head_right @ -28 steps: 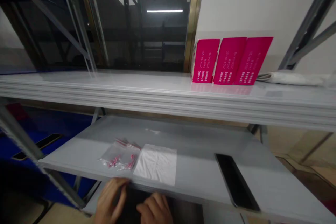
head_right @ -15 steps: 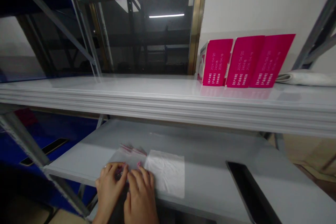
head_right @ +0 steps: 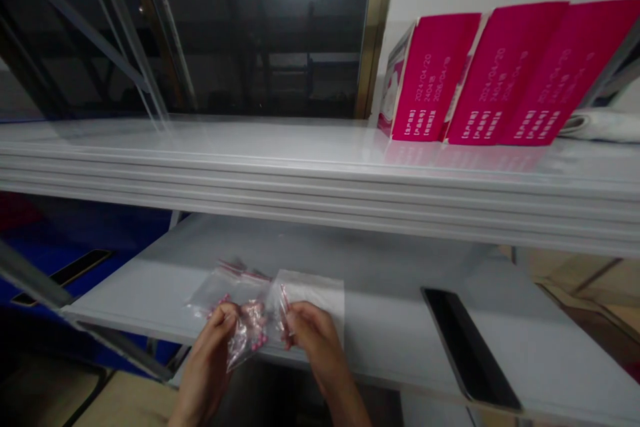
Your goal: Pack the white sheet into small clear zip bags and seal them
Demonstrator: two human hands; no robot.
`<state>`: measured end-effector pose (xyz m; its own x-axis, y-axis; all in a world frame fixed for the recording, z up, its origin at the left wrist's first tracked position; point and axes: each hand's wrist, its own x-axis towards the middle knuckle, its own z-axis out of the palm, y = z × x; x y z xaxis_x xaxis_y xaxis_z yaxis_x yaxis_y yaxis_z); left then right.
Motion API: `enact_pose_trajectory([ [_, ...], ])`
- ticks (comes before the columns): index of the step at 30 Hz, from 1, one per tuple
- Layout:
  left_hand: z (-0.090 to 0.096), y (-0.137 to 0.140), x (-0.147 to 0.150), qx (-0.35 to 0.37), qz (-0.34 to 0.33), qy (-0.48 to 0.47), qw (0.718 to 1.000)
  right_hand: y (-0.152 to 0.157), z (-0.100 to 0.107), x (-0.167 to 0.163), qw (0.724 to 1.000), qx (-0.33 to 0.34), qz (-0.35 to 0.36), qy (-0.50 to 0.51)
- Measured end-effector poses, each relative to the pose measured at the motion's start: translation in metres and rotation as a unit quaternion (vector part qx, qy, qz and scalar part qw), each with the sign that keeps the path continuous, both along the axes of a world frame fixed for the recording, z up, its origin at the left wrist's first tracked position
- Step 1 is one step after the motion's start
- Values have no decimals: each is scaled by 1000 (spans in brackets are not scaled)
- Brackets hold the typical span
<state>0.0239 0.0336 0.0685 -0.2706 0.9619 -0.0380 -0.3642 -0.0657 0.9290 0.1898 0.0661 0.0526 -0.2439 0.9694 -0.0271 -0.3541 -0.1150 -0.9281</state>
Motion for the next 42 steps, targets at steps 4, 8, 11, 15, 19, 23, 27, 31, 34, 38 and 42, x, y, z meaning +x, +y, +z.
enact_pose_trajectory([
  [4,-6,-1,6,-23,-6,-5,1000,-4,10,6,998,-51,46,4],
  [8,-7,0,4,-47,-47,11,998,-8,12,11,994,-64,89,-10],
  [11,-6,2,2,-34,-51,69,996,-7,8,12,995,-76,67,-2],
  [15,-7,3,-4,9,-20,211,977,-7,2,11,992,-98,75,31],
  [19,-8,1,-9,57,22,360,931,-12,1,12,993,-92,67,33],
  [23,-4,-7,-5,110,116,408,899,-18,3,10,995,-87,53,23],
  [27,-1,-17,14,53,-86,277,956,-24,3,2,994,-77,73,-17],
  [31,0,-20,31,15,-216,181,959,-29,0,-4,991,-89,83,-55],
  [34,3,-22,33,7,-230,182,956,-33,-3,-1,992,-85,86,-46],
  [38,6,-28,29,35,-223,258,939,-38,-2,6,991,-82,97,-43],
  [42,7,-34,28,66,-214,371,901,-45,8,6,988,-2,25,-149],
])
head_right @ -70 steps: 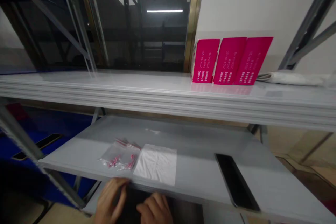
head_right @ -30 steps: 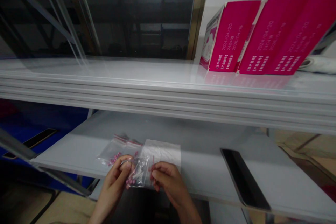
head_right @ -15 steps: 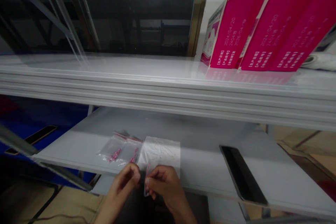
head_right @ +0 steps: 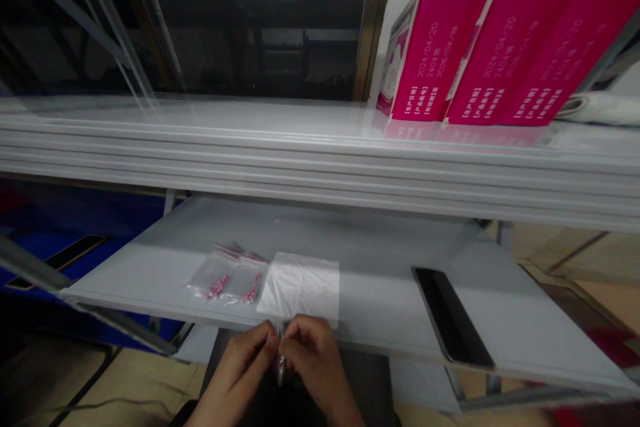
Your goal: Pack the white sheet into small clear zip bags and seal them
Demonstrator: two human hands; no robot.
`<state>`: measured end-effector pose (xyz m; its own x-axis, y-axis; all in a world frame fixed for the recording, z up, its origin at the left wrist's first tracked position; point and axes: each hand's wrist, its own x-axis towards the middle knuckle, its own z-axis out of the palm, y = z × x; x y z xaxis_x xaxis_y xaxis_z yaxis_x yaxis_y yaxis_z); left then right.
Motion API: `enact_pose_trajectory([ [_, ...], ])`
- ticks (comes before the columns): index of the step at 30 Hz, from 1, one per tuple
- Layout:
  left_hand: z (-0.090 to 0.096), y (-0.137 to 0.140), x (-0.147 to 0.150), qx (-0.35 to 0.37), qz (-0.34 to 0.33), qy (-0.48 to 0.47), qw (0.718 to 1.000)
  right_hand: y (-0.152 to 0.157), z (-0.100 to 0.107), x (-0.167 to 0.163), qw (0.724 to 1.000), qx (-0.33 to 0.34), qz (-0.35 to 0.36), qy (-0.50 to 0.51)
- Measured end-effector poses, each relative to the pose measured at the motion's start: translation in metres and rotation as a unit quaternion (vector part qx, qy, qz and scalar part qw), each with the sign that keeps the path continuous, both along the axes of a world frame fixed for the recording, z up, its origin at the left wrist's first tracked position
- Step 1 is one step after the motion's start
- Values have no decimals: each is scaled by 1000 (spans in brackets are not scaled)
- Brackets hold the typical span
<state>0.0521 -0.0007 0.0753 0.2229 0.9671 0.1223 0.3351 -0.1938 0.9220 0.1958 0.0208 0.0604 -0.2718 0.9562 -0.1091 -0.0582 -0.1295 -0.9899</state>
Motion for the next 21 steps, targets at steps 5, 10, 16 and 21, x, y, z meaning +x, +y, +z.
enact_pose_trajectory([
  [5,-2,0,2,64,61,81,993,-7,14,-3,954,173,-148,-197],
  [10,-2,3,-4,143,120,78,979,-2,27,2,953,162,-123,-225],
  [16,-6,10,-6,248,15,76,966,1,38,5,966,146,-55,-205],
  [21,-15,15,-4,219,48,65,972,6,34,10,946,164,-96,-262],
])
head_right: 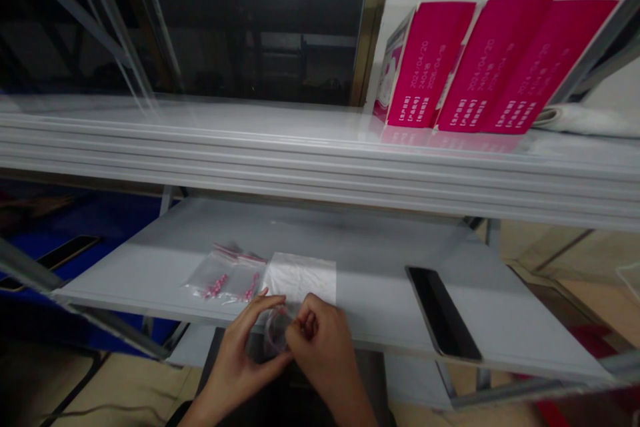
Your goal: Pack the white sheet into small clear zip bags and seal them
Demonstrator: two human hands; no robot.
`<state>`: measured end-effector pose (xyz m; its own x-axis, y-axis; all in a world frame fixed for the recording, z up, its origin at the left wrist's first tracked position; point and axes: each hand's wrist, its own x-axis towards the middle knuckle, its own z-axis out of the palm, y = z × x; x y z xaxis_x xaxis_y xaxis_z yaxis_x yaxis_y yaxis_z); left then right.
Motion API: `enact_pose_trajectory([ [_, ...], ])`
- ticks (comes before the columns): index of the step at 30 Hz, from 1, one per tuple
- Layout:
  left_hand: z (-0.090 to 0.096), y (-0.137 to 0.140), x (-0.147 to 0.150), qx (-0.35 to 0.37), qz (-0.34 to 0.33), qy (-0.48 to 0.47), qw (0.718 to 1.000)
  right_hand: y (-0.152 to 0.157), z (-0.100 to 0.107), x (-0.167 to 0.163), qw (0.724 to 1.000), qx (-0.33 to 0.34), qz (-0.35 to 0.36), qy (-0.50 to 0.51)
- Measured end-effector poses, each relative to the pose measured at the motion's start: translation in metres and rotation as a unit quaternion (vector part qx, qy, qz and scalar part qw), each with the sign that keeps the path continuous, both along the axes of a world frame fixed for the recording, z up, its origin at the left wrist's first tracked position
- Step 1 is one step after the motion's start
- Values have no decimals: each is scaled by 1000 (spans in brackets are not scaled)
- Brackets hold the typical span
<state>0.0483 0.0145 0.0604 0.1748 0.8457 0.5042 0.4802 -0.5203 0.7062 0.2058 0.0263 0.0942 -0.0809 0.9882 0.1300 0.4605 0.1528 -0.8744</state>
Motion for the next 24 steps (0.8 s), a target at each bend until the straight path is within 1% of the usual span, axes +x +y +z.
enact_pose_trajectory([
  [4,4,3,2,2,1,-31,1000,1,-3,5,1000,19,-4,-2],
  [5,7,4,2,5,-2,-41,999,0,-3,7,1000,30,-6,6],
  [7,11,7,3,1,-10,-60,998,-3,0,13,997,73,4,34],
  [8,12,8,2,-8,-16,-70,997,-4,2,16,994,99,20,45],
  [10,13,12,1,-35,-40,-95,994,-7,6,22,986,138,79,47],
  [12,12,16,-1,-60,-74,-119,988,-8,9,27,980,138,140,32],
  [13,11,19,-2,-68,-89,-125,986,-7,8,28,979,131,151,31],
  [14,11,23,-3,-72,-99,-124,985,-5,6,29,980,128,147,46],
  [15,11,28,-4,-71,-100,-113,986,-1,2,29,981,126,126,80],
  [17,13,40,-5,-58,-82,-70,992,13,-11,28,973,121,45,193],
  [19,16,57,-4,-45,-64,-20,997,34,-27,25,942,98,-62,314],
  [20,17,67,-3,-43,-63,-2,997,46,-36,23,925,89,-117,350],
  [21,19,77,-2,-43,-66,17,997,58,-44,21,915,88,-156,362],
  [24,18,105,3,-46,-80,82,992,91,-67,15,915,100,-185,344],
])
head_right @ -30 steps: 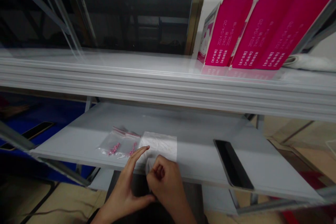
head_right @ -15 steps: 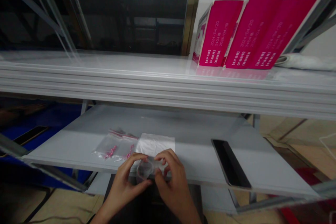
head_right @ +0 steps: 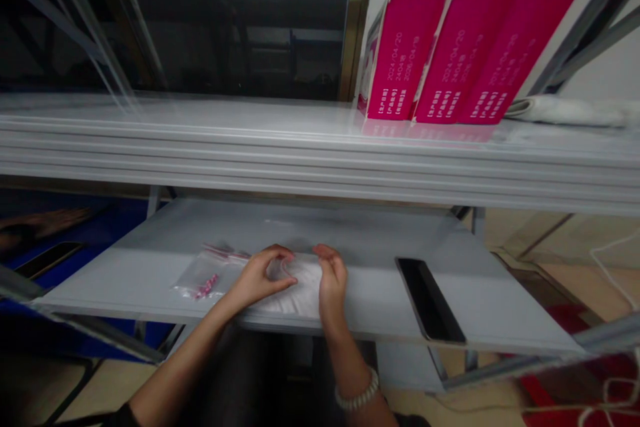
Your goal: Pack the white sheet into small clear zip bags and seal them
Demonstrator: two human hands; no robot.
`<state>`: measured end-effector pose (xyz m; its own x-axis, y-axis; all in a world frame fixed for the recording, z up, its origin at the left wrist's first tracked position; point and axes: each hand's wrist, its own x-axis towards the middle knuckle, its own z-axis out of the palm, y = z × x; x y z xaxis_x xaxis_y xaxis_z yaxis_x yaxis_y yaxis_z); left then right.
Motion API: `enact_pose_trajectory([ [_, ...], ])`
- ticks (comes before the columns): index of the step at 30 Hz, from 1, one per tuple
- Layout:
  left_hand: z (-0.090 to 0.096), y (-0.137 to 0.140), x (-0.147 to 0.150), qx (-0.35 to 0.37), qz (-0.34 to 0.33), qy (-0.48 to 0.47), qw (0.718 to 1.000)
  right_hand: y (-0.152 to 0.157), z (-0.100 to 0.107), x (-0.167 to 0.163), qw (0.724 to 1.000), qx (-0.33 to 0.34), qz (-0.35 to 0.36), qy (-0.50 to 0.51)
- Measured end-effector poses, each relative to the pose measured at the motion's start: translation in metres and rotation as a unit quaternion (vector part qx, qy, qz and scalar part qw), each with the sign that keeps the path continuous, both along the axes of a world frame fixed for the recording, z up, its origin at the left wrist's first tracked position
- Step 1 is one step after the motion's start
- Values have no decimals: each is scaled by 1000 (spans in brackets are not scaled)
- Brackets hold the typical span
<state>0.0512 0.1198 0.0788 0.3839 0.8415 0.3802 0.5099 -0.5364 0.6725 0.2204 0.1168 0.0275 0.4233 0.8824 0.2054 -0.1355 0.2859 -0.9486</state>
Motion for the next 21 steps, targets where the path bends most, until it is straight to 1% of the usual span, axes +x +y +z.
enact_pose_trajectory([
  [2,-2,14,4,-1,-8,51,999,14,-11,-3,1000,-2,-8,-27],
  [4,-5,23,7,0,-8,103,995,22,-19,-5,998,-4,-14,-55],
  [8,-7,28,13,2,4,196,981,25,-27,-7,995,-7,-21,-102],
  [13,-5,26,17,11,12,264,965,22,-27,-10,990,-15,-22,-137],
  [21,-4,27,20,29,22,308,951,19,-24,-12,985,-18,-24,-169],
])
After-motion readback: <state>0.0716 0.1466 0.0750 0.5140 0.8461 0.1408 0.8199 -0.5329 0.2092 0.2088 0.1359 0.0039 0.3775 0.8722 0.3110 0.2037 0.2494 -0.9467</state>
